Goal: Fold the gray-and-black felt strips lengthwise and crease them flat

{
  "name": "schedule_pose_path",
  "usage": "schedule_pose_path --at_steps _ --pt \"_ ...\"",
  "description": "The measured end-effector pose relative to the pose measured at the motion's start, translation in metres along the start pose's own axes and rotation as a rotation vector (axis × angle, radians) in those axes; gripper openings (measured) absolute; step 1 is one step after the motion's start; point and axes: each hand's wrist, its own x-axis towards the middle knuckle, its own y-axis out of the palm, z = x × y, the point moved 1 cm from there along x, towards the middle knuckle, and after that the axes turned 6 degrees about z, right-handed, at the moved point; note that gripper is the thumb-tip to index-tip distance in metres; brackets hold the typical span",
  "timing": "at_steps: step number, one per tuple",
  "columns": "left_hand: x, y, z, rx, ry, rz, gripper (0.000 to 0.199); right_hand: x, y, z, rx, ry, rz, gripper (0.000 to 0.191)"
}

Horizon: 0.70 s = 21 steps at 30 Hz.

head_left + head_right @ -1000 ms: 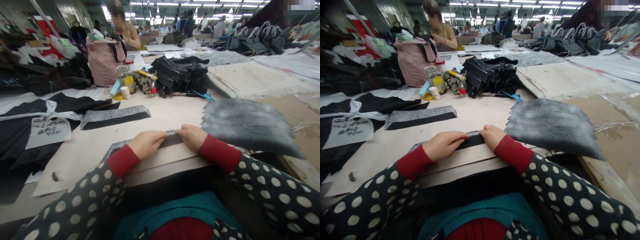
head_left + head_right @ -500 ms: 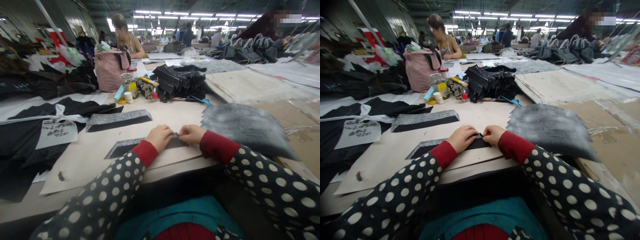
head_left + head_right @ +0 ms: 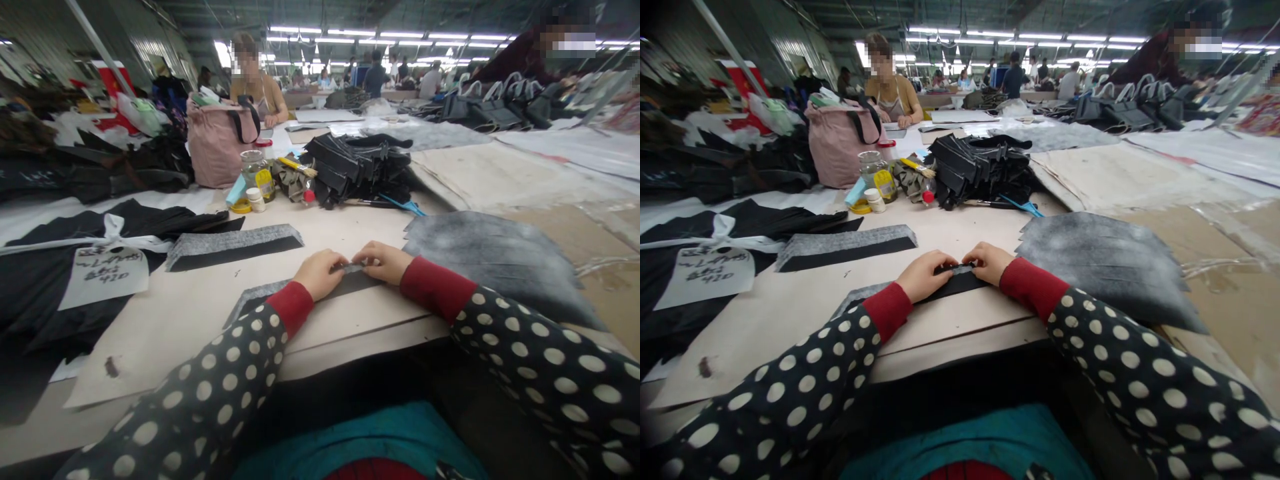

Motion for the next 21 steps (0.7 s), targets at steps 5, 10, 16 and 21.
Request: schedule_pose_path --at_steps 5,10,16,21 --pt "0.0 0.0 0.0 -0.011 -0.021 0.002 0.018 0.002 0.002 -0.005 0.009 -0.055 -0.008 0.034" --pt "0.0 0.0 0.001 -0.016 -0.026 0.005 0.017 0.002 0.0 -0.005 -0.034 -0.097 0.01 0.031" --pt "-0.002 0.001 -0.001 0.066 0.045 -0.005 0.014 -0.003 0.0 0.0 -0.178 -0.224 -0.051 0.022" --pt "-0.006 -0.002 -0.007 0.233 0.101 0.03 0.019 -0.008 0.005 0.008 -0.334 -0.259 -0.057 0.022"
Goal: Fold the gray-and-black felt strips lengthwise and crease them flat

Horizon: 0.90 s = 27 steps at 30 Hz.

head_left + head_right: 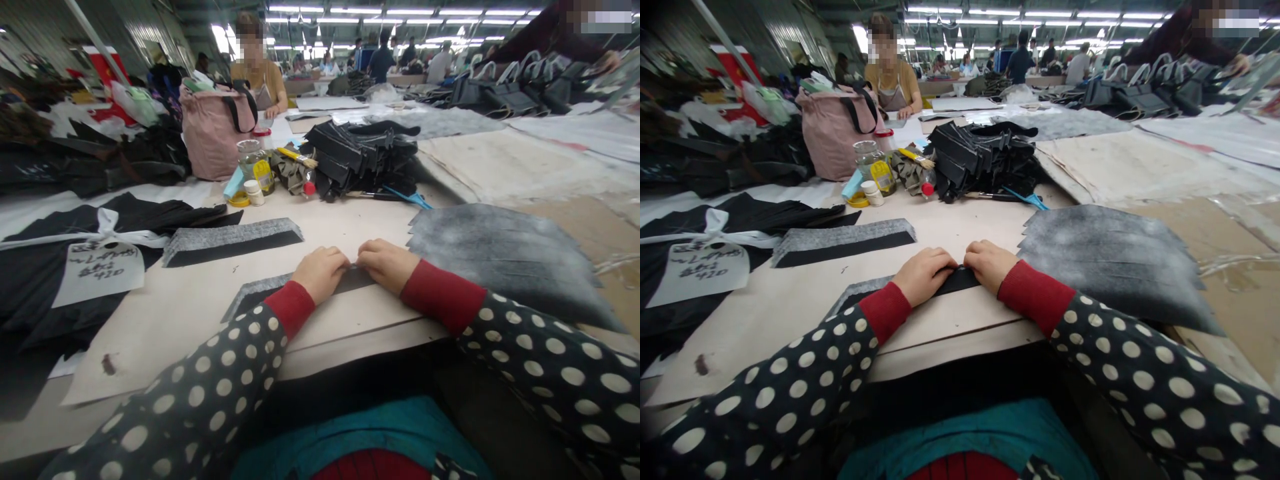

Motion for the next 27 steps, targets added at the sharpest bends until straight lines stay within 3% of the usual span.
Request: schedule_pose_path --at_steps 5,10,18,23,27 --pt "-0.004 -0.004 -0.005 0.137 0.091 0.059 0.023 0.0 -0.001 0.016 -0.164 0.048 0.08 0.021" --pt "-0.006 -0.004 0.008 -0.028 0.079 0.059 0.024 0.0 -0.002 0.023 -0.219 0.117 0.05 0.022" --pt "-0.011 -0.007 0.029 -0.193 -0.098 -0.014 0.025 0.006 -0.003 0.008 -0.177 0.182 -0.007 0.022" --pt "-0.01 -0.002 0.026 -0.143 -0.067 -0.06 0.024 0.017 0.004 0.011 -0.021 0.117 0.033 0.043" --pt "-0.012 -0.004 0.022 -0.041 -0.051 -0.023 0.021 0.016 0.004 0.014 0.024 0.101 0.039 0.042"
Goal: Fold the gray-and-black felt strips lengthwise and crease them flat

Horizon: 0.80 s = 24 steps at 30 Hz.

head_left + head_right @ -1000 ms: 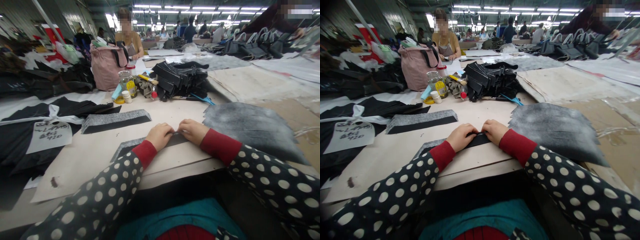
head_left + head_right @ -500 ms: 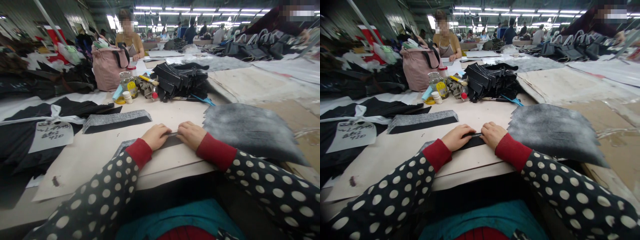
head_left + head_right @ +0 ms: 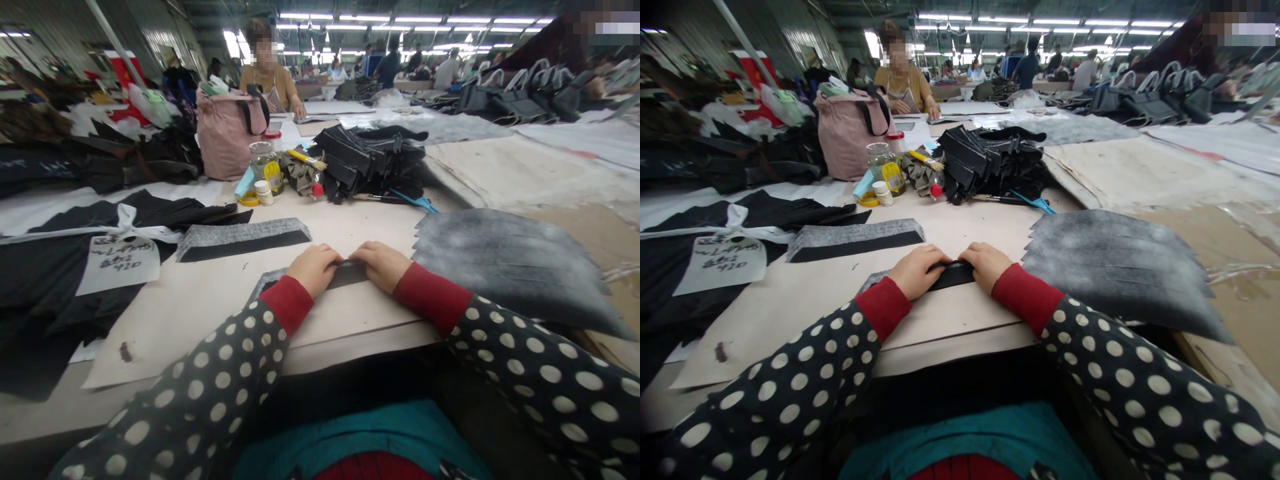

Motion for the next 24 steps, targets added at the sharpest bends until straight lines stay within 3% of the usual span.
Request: schedule_pose_path --at_steps 8,12,18,24 --pt "-0.005 -0.007 -0.015 0.255 0.071 0.121 0.022 -0.002 0.0 0.021 -0.246 0.023 0.099 0.027" --pt "-0.006 -0.008 -0.007 0.178 0.078 0.129 0.024 0.001 0.001 0.03 -0.296 0.087 0.072 0.023" --pt "-0.02 -0.015 0.024 -0.053 0.025 0.055 0.022 0.001 0.001 0.028 -0.185 0.13 0.001 0.024" --pt "-0.028 -0.015 0.027 -0.07 0.011 0.005 0.02 0.019 0.004 0.031 0.05 0.036 0.029 0.04"
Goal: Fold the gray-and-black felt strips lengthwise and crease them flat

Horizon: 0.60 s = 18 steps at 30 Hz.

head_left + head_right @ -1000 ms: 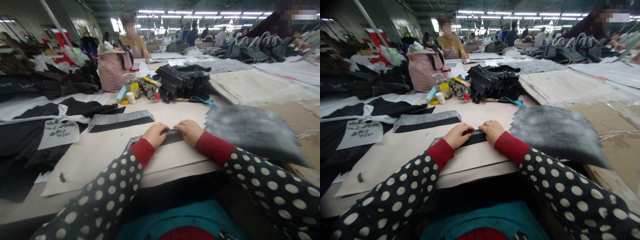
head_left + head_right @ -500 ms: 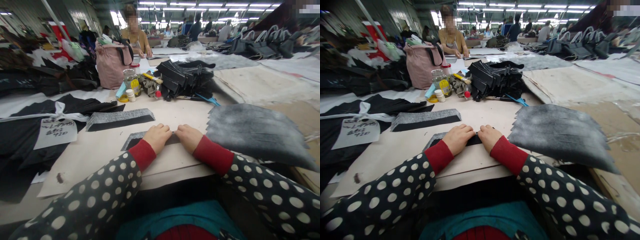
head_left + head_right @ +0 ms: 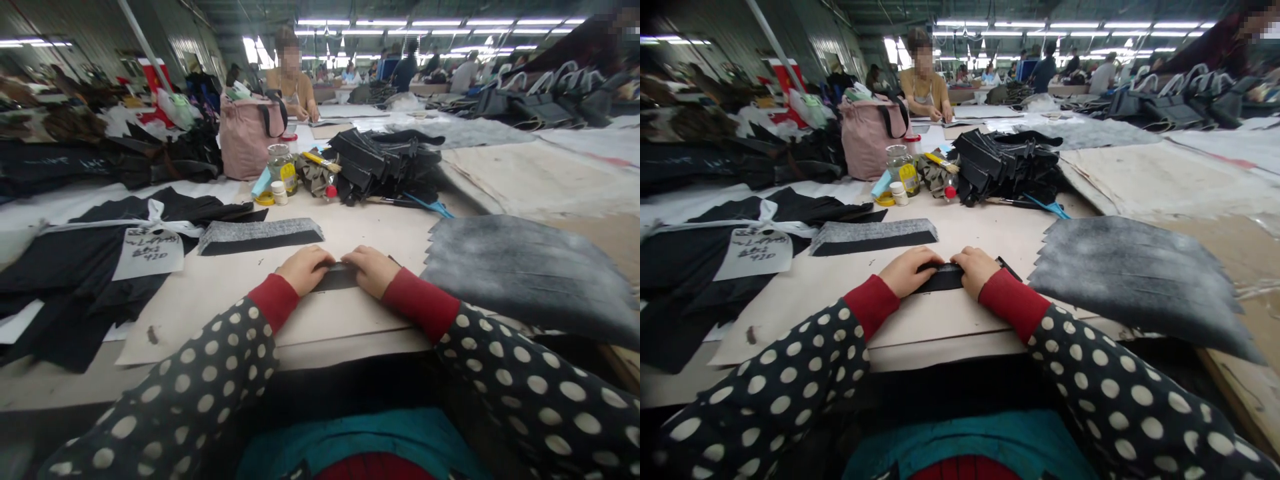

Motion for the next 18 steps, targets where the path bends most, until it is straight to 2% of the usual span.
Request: schedule_pose_path --at_steps 3,6,9,14,18 --pt "-0.001 0.001 -0.004 0.048 0.03 0.016 0.019 0.003 0.001 0.008 -0.043 -0.028 0.015 0.037" --pt "-0.003 0.001 -0.008 0.128 0.049 0.044 0.021 0.002 0.001 0.02 -0.187 -0.052 0.045 0.029" --pt "-0.005 0.0 -0.008 0.17 0.06 0.056 0.024 0.001 0.0 0.032 -0.286 -0.02 0.068 0.025" --pt "-0.011 -0.005 0.009 0.016 0.08 0.08 0.024 0.003 0.0 0.038 -0.29 0.07 0.011 0.027" --pt "-0.021 -0.01 0.025 -0.087 -0.007 0.02 0.024 0.005 0.004 0.03 -0.2 0.064 -0.031 0.025"
